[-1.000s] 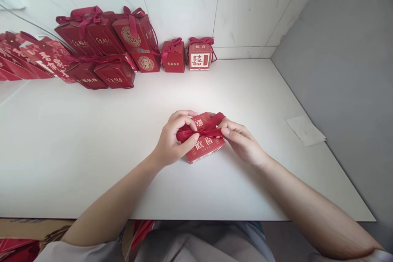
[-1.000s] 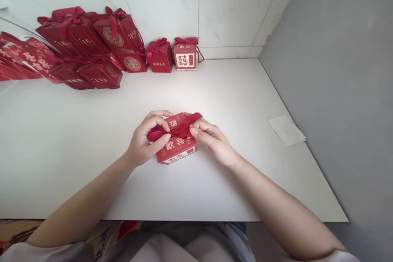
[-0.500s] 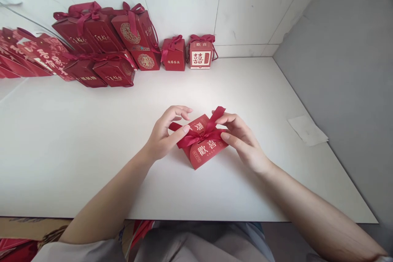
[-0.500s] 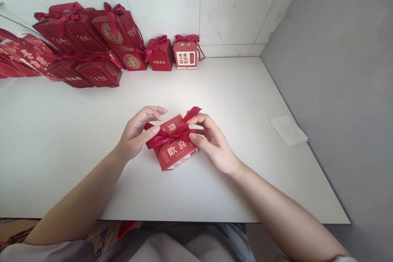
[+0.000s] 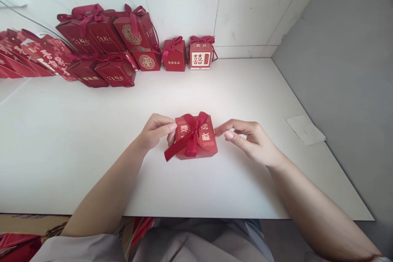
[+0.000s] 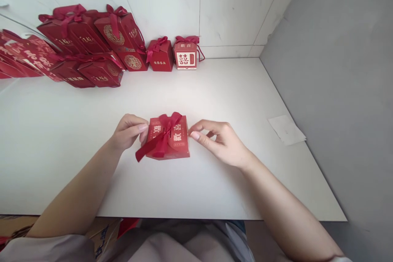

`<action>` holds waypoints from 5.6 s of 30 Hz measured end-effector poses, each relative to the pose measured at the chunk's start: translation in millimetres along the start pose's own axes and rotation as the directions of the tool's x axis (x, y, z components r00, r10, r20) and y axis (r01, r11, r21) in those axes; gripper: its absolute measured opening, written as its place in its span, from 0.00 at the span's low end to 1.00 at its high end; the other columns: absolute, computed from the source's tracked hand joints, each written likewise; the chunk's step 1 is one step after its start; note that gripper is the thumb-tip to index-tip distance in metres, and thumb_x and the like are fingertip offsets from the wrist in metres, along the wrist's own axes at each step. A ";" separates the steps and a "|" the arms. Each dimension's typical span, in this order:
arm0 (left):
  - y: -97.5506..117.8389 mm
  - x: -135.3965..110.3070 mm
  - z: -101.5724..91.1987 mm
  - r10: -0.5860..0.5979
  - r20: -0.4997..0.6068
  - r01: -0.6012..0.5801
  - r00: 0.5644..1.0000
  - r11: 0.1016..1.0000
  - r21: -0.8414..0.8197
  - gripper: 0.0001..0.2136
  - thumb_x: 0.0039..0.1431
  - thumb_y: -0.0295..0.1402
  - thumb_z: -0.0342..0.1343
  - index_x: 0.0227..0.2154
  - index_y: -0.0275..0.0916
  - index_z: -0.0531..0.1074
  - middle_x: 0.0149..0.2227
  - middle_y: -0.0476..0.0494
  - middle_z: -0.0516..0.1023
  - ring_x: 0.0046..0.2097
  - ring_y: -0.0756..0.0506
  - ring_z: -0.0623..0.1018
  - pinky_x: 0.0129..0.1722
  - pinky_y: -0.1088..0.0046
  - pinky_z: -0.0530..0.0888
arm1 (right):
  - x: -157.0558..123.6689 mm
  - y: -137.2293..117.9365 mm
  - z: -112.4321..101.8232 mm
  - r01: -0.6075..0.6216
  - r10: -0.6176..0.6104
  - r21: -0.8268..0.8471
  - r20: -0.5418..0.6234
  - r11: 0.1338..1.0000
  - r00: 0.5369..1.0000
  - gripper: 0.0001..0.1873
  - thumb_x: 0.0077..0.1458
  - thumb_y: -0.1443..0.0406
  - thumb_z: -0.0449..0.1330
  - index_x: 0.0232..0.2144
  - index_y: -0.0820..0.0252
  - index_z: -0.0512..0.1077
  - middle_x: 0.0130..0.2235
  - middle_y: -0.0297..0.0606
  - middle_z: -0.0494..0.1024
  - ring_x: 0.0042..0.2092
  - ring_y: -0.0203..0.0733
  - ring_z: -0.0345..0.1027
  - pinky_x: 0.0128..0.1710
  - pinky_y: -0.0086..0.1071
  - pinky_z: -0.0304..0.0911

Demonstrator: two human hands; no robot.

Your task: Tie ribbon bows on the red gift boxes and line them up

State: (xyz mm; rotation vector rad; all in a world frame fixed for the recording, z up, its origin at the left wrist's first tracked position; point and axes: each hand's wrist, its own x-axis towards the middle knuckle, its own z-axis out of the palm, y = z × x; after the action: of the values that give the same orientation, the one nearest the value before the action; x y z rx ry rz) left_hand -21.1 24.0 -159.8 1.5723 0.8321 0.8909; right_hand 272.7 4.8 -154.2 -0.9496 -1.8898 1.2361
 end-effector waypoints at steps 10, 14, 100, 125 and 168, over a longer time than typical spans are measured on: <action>-3.5 6.4 -8.5 0.250 -0.341 -0.147 0.906 0.943 0.300 0.14 0.59 0.37 0.57 0.48 0.44 0.76 0.54 0.42 0.75 0.55 0.40 0.73 0.47 0.65 0.74 | 1.7 4.3 8.9 0.307 -0.298 -0.174 0.075 0.936 0.952 0.24 0.59 0.59 0.66 0.56 0.49 0.69 0.65 0.44 0.64 0.67 0.54 0.56 0.65 0.51 0.56; 0.8 4.0 -2.2 0.293 -0.223 -0.159 0.930 0.866 0.474 0.08 0.63 0.36 0.55 0.35 0.41 0.78 0.54 0.42 0.76 0.58 0.38 0.72 0.60 0.57 0.67 | 2.4 4.3 10.8 0.332 -0.319 -0.240 0.093 0.912 0.943 0.15 0.62 0.62 0.63 0.51 0.49 0.74 0.65 0.42 0.64 0.66 0.55 0.56 0.65 0.52 0.57; 41.3 -16.0 24.7 -0.184 0.069 0.118 0.981 0.831 0.544 0.20 0.56 0.42 0.65 0.22 0.38 0.61 0.18 0.57 0.55 0.21 0.55 0.52 0.20 0.77 0.52 | -5.4 -10.9 19.2 -0.122 0.093 0.153 0.181 0.981 0.979 0.19 0.63 0.61 0.60 0.23 0.59 0.61 0.24 0.29 0.67 0.27 0.31 0.56 0.29 0.28 0.55; 14.6 0.3 16.5 -0.047 0.046 0.037 0.998 0.980 0.197 0.18 0.64 0.39 0.56 0.20 0.36 0.68 0.45 0.38 0.77 0.44 0.43 0.78 0.45 0.66 0.75 | -1.3 -8.1 -5.6 -0.357 0.218 0.110 0.615 0.928 0.758 0.18 0.60 0.52 0.62 0.34 0.62 0.79 0.29 0.33 0.72 0.31 0.35 0.62 0.32 0.30 0.58; 5.1 1.9 30.0 0.152 -0.243 -0.071 0.958 0.947 0.313 0.19 0.63 0.36 0.56 0.17 0.37 0.63 0.37 0.42 0.77 0.37 0.47 0.77 0.42 0.68 0.74 | 2.9 0.6 5.4 -0.339 0.256 0.396 0.248 0.853 0.934 0.13 0.58 0.57 0.66 0.29 0.62 0.75 0.31 0.36 0.78 0.35 0.37 0.70 0.40 0.32 0.66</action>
State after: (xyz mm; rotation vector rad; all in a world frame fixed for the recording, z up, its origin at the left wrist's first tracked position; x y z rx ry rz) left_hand 6.4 11.1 -158.3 1.8042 1.1195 1.1149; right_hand 266.8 5.0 -156.2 -0.9250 -1.5271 1.8986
